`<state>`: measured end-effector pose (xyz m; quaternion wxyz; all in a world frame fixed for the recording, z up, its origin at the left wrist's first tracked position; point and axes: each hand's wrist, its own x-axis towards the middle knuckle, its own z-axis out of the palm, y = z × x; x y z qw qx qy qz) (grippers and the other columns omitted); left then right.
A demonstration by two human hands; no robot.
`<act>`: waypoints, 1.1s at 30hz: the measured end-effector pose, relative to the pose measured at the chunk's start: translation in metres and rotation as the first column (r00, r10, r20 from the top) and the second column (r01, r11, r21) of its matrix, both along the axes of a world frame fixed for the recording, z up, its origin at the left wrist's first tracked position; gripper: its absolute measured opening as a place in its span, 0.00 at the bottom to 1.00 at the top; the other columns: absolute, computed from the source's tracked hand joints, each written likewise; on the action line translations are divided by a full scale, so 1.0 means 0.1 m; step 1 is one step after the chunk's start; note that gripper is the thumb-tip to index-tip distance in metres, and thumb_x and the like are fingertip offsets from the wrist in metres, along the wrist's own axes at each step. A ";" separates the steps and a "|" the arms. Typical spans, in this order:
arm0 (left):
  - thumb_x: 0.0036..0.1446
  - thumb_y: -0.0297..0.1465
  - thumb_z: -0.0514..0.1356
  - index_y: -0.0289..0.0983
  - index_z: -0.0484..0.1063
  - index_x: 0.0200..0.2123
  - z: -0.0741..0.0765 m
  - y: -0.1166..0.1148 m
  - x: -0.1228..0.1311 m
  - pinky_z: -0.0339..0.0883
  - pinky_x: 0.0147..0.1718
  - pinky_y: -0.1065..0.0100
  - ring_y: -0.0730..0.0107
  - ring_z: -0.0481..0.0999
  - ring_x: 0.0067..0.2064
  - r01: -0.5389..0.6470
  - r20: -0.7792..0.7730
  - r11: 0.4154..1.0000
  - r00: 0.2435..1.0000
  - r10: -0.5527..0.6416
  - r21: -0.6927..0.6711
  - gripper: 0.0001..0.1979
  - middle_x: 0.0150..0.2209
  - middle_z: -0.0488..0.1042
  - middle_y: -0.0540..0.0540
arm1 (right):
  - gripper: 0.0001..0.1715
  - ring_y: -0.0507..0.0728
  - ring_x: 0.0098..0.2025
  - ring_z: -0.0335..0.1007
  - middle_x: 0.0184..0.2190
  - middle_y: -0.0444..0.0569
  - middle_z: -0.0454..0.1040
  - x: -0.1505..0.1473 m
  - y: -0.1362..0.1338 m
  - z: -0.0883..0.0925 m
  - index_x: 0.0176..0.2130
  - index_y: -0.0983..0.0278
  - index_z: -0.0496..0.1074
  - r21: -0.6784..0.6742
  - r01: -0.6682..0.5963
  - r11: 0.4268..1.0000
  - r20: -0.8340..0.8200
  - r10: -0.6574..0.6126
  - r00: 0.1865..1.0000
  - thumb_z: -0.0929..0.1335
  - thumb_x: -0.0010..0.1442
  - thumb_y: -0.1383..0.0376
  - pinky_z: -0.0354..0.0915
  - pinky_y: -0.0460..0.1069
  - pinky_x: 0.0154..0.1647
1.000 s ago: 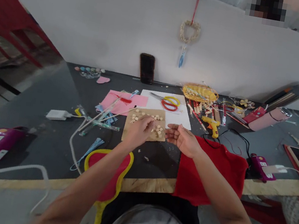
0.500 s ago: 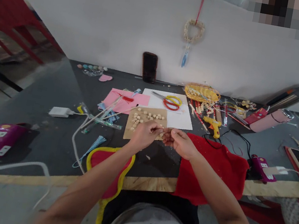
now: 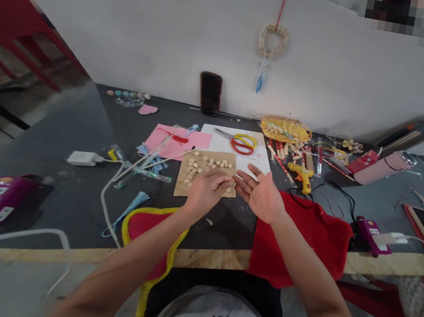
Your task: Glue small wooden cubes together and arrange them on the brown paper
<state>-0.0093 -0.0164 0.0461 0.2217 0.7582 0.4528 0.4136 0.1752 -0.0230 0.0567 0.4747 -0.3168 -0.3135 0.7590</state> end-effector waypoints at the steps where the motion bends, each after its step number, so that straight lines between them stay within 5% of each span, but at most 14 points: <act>1: 0.63 0.34 0.54 0.38 0.76 0.33 0.00 -0.01 0.02 0.66 0.40 0.65 0.65 0.75 0.39 -0.002 -0.019 1.000 1.000 0.003 0.025 0.11 0.35 0.77 0.44 | 0.24 0.55 0.53 0.71 0.53 0.48 0.73 -0.01 -0.01 0.00 0.51 0.53 0.62 -0.002 -0.013 1.000 -0.009 0.013 1.000 0.55 0.66 0.44 0.63 0.55 0.57; 15: 0.60 0.27 0.54 0.40 0.77 0.38 -0.05 0.03 -0.02 0.64 0.45 0.57 0.57 0.73 0.45 -0.004 -0.398 0.961 0.910 0.119 0.278 0.11 0.43 0.78 0.43 | 0.25 0.55 0.45 0.75 0.41 0.45 0.77 -0.14 -0.12 0.04 0.52 0.54 0.64 -0.120 -0.090 0.989 -0.172 0.069 0.983 0.56 0.66 0.43 0.62 0.56 0.57; 20: 0.62 0.30 0.51 0.38 0.72 0.34 0.03 0.09 -0.16 0.65 0.45 0.62 0.61 0.73 0.44 -0.127 -0.225 0.969 0.959 0.174 0.211 0.10 0.38 0.76 0.43 | 0.26 0.56 0.53 0.72 0.50 0.48 0.75 -0.10 -0.12 0.08 0.52 0.54 0.64 -0.067 -0.107 0.992 -0.219 0.090 0.971 0.55 0.65 0.43 0.58 0.57 0.61; 26: 0.61 0.35 0.51 0.38 0.66 0.29 0.02 0.11 -0.34 0.62 0.33 0.67 0.67 0.69 0.32 -0.204 0.007 0.978 0.979 0.205 -0.044 0.10 0.29 0.71 0.47 | 0.29 0.57 0.55 0.70 0.51 0.48 0.74 -0.07 -0.12 0.08 0.52 0.56 0.65 -0.027 -0.072 0.997 -0.210 0.065 0.976 0.55 0.65 0.42 0.62 0.56 0.59; 31: 0.59 0.37 0.52 0.38 0.66 0.29 -0.04 0.12 -0.51 0.58 0.29 0.69 0.70 0.66 0.29 -0.203 0.147 0.964 0.962 0.229 -0.174 0.10 0.26 0.67 0.50 | 0.26 0.52 0.31 0.72 0.31 0.44 0.75 0.07 0.00 -0.05 0.44 0.60 0.69 0.066 0.092 0.994 0.139 -0.100 0.985 0.63 0.61 0.43 0.69 0.49 0.37; 33: 0.58 0.37 0.53 0.37 0.67 0.29 -0.02 0.15 -0.61 0.56 0.28 0.69 0.71 0.64 0.27 -0.260 0.188 0.944 0.936 0.298 -0.203 0.10 0.25 0.66 0.51 | 0.21 0.51 0.28 0.68 0.29 0.43 0.74 0.15 0.08 -0.13 0.42 0.61 0.70 0.242 0.083 0.967 0.436 -0.185 0.881 0.66 0.60 0.47 0.66 0.47 0.33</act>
